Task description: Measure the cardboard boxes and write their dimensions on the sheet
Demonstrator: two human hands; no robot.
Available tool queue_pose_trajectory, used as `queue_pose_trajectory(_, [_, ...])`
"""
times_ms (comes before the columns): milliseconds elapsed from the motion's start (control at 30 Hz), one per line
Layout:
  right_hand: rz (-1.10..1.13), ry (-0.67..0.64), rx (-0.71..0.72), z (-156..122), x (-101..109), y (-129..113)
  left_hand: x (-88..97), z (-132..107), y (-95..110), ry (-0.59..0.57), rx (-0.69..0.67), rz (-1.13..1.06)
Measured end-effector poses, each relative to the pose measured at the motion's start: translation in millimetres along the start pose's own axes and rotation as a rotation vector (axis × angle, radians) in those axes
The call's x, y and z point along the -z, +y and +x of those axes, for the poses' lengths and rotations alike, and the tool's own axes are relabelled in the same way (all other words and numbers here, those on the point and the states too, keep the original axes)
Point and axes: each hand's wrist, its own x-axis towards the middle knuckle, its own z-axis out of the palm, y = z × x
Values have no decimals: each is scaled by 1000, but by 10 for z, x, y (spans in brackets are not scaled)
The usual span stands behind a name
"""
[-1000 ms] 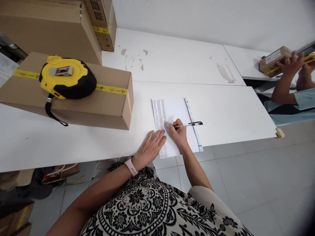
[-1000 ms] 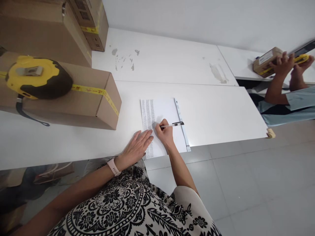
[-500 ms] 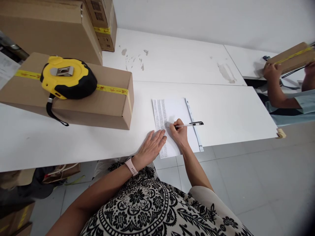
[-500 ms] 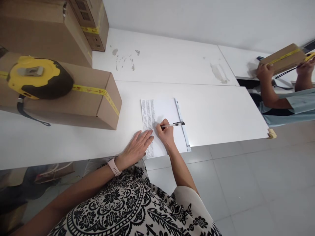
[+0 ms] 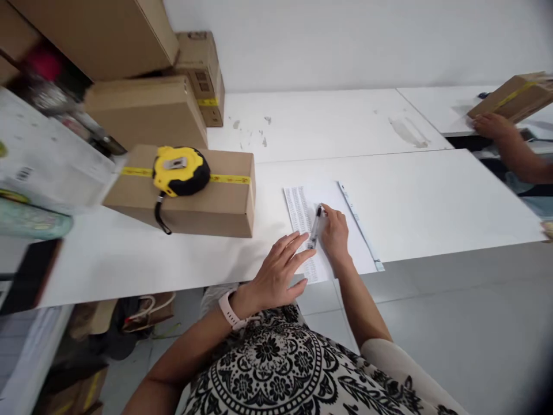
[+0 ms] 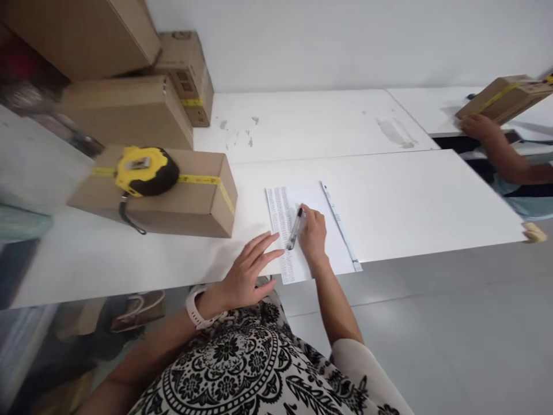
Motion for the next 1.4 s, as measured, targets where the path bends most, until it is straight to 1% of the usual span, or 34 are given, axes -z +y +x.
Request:
queue_pose_trajectory(67, [-4, 11, 2, 9, -43, 33, 451, -41, -40, 278, 19, 130])
queue_pose_trajectory(133, [26, 38, -27, 24, -73, 61, 886, -51, -175, 551, 117, 314])
queue_pose_trajectory(167, [48, 50, -49, 32, -80, 70, 1071, -43, -276, 651, 186, 388])
queue_pose_trajectory(200, [71, 60, -73, 40, -82, 72, 1226, -26, -393, 711, 264, 430])
queue_pose_trajectory(233, [92, 68, -95, 45, -76, 65, 1347, -3, -520, 736, 348, 441])
queue_pose_trajectory(300, [118, 89, -119, 43, -48, 7, 1490, 57, -768, 701, 510, 388])
queue_pose_trajectory(367, [130, 128, -104, 14, -3, -124, 1533, 118, -965, 637, 630, 297])
queue_pose_trajectory(400, [140, 150, -86, -12, 20, -221, 1533, 143, -1035, 625, 664, 255])
queue_pose_trajectory(433, [158, 170, -67, -46, 42, -338, 1527, 160, -1085, 640, 679, 217])
queue_pose_trajectory(500, [226, 191, -36, -136, 74, -620, 1520, 158, -1126, 739, 665, 119])
queue_pose_trajectory(567, [328, 178, -17, -247, 90, -939, 1530, 90, -1095, 877, 611, -74])
queue_pose_trajectory(633, [460, 129, -11, -365, 96, -1258, 1550, -55, -998, 961, 559, -400])
queue_pose_trajectory(667, [528, 91, -9, -422, 98, -1407, 1556, -153, -928, 968, 541, -599])
queue_pose_trajectory(700, [589, 50, -8, -475, 99, -1543, 1557, -264, -848, 954, 538, -807])
queue_pose_trajectory(733, [641, 4, -8, -520, 99, -1664, 1550, -382, -762, 909, 546, -1017])
queue_pose_trajectory(800, [703, -66, 3, -578, 88, -1851, 1516, -615, -596, 769, 601, -1394])
queue_pose_trajectory(867, [704, -87, 59, -577, 47, -1956, 1469, -808, -471, 632, 659, -1666])
queue_pose_trajectory(900, [683, -83, 101, -550, 12, -1978, 1448, -882, -432, 599, 671, -1750])
queue_pose_trajectory(933, [652, -87, 146, -504, -33, -1981, 1434, -939, -410, 603, 670, -1795])
queue_pose_trajectory(1000, [584, -137, 213, -358, -144, -1942, 1437, -1015, -413, 698, 657, -1787])
queue_pose_trajectory(1100, [528, -327, 210, -59, -312, -1811, 1520, -1086, -487, 891, 672, -1633])
queue_pose_trajectory(1167, [554, -469, 182, 124, -385, -1706, 1601, -1153, -562, 997, 665, -1508])
queue_pose_trajectory(1200, [587, -534, 173, 190, -407, -1653, 1639, -1202, -609, 1031, 645, -1447])
queue_pose_trajectory(1300, [706, -675, 156, 248, -435, -1518, 1704, -1404, -816, 1077, 578, -1284])
queue_pose_trajectory(1400, [761, -735, 126, 130, -475, -1447, 1684, -1600, -1121, 1106, 597, -1219])
